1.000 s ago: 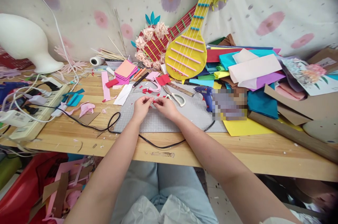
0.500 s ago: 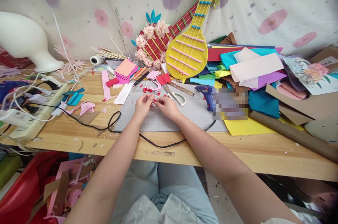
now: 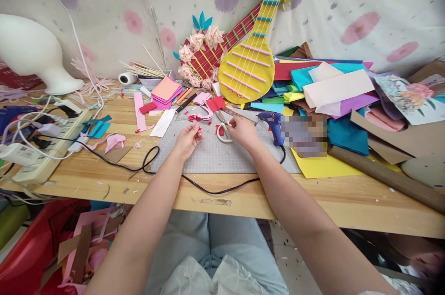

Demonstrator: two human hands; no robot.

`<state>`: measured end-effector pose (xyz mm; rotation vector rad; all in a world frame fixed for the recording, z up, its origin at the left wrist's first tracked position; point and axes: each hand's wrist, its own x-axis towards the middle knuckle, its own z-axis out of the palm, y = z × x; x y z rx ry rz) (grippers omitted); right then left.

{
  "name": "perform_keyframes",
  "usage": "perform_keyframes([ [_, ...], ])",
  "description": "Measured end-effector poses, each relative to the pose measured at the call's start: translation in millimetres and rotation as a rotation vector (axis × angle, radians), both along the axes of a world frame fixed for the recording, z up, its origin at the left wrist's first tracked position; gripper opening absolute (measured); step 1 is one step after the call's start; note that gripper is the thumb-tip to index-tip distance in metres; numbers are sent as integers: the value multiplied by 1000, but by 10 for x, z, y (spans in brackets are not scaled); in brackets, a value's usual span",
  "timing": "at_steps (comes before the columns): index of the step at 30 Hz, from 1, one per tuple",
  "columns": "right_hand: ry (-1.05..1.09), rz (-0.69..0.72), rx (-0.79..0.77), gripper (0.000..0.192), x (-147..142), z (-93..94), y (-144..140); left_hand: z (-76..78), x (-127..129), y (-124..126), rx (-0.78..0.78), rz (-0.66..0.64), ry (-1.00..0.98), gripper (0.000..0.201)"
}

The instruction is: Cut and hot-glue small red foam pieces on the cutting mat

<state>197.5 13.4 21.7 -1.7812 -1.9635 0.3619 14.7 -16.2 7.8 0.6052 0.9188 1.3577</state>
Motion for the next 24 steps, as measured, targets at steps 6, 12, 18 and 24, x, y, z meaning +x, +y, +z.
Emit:
perform_keyframes([
  [6,-170,-32,-65,37,-51,37,-53,83,-30,-14,-100,-61,-259,18],
  [12,-306,8,-152,56,-57,100,-37,64,-46,1,-169,-64,-332,16],
  [18,-340,-25,-225,84,-37,132,-66,-10,-21,20,-178,-26,-277,16],
  [24,-375,-36,-266,69,-82,129,6,13,-42,36,-130,30,-222,20],
])
